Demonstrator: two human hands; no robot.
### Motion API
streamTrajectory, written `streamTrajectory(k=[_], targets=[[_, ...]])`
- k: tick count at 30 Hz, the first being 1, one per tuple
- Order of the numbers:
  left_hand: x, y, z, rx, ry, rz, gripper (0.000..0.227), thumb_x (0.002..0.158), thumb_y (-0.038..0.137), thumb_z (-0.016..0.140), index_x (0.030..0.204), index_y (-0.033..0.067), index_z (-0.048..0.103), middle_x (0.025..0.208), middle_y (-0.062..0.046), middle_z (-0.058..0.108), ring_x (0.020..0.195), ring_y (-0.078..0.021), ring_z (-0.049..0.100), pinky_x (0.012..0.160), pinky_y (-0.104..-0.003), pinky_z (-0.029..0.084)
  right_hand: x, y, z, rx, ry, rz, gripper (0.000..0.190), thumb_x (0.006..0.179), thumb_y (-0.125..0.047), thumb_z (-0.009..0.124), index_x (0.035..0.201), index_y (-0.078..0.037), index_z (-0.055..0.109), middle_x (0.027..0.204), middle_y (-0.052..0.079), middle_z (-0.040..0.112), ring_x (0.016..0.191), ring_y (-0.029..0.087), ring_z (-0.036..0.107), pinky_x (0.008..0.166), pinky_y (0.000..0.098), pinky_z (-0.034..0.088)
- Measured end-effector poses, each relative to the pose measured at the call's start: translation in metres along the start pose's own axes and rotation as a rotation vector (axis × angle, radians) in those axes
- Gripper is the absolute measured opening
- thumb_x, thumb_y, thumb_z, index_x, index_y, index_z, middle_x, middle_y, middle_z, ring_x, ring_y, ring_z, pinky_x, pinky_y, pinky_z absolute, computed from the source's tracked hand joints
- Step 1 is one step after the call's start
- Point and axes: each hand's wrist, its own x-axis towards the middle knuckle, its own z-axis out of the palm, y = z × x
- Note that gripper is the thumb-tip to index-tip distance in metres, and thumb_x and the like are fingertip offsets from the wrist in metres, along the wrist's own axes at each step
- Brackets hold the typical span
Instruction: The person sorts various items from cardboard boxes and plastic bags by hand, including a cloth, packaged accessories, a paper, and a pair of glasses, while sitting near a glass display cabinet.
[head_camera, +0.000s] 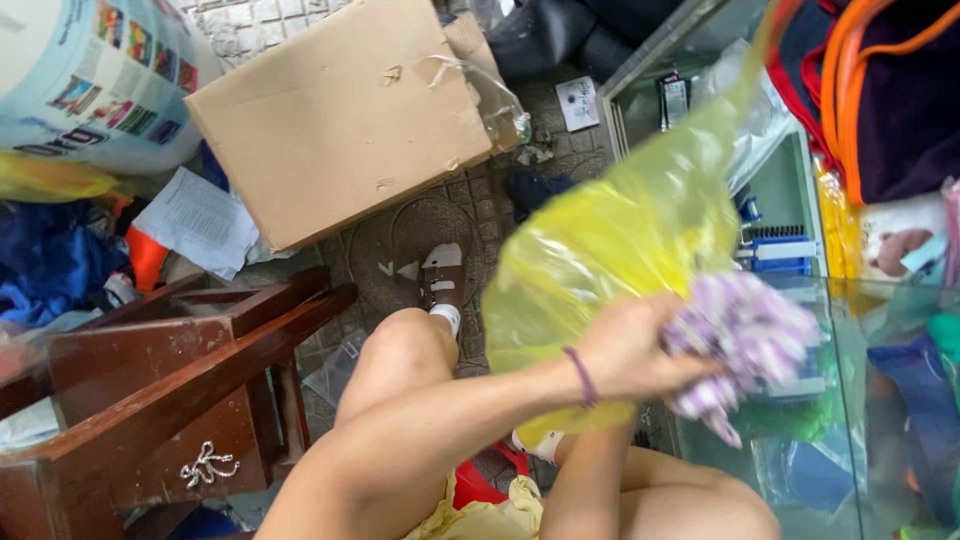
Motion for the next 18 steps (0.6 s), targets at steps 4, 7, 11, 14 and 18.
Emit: streamTrajectory(k=[4,7,11,14,18], targets=[[-0.003,-0.001,0.051,0.064,-0.004,0.11,0.063,0.076,0.059,0.075,0.114,0.0086,0.072,0.097,-0.014,0.074,0.092,-0.0345,0.073,0.084,-0.045,0.059,0.012,-0.038,-0.001,-0.006,-0.027,-0.104,0.03,0.097,-0.002,0.055,0.126,0.003,0.06,0.119,0.015,0.066,0.102,0.025,0.068,0.087,0.04,0.056],[0.008,0.001,0.067,0.044,-0.006,0.129,0.065,0.077,0.06,0.073,0.115,0.0081,0.07,0.099,-0.014,0.073,0.093,-0.0334,0.073,0.083,-0.044,0.059,0.023,-0.05,0.004,-0.049,-0.052,-0.158,0.033,0.099,-0.002,0.054,0.131,0.002,0.057,0.124,0.015,0.065,0.108,0.025,0.066,0.092,0.0397,0.055],[0.031,0.003,0.058,0.121,0.105,0.089,0.061,0.076,0.062,0.072,0.109,0.0111,0.071,0.098,-0.013,0.073,0.089,-0.0328,0.073,0.083,-0.045,0.059,0.032,-0.069,0.0,-0.119,-0.097,-0.198,0.037,0.102,-0.003,0.051,0.138,0.001,0.053,0.131,0.015,0.063,0.115,0.025,0.065,0.099,0.0393,0.054],[0.051,0.0,0.035,0.124,0.259,0.095,0.059,0.077,0.065,0.07,0.107,0.0139,0.074,0.103,-0.013,0.075,0.091,-0.0336,0.074,0.083,-0.045,0.059,0.029,-0.078,-0.005,-0.219,-0.126,-0.268,0.04,0.104,-0.003,0.049,0.144,0.0,0.051,0.136,0.015,0.061,0.121,0.025,0.063,0.104,0.039,0.052],[0.072,-0.008,-0.005,0.042,0.308,0.109,0.061,0.076,0.066,0.071,0.111,0.0148,0.075,0.098,-0.011,0.076,0.091,-0.0295,0.077,0.081,-0.041,0.061,0.02,-0.086,0.003,-0.23,-0.205,-0.285,0.044,0.107,-0.003,0.047,0.151,0.0,0.047,0.142,0.015,0.059,0.129,0.026,0.062,0.111,0.0385,0.051]])
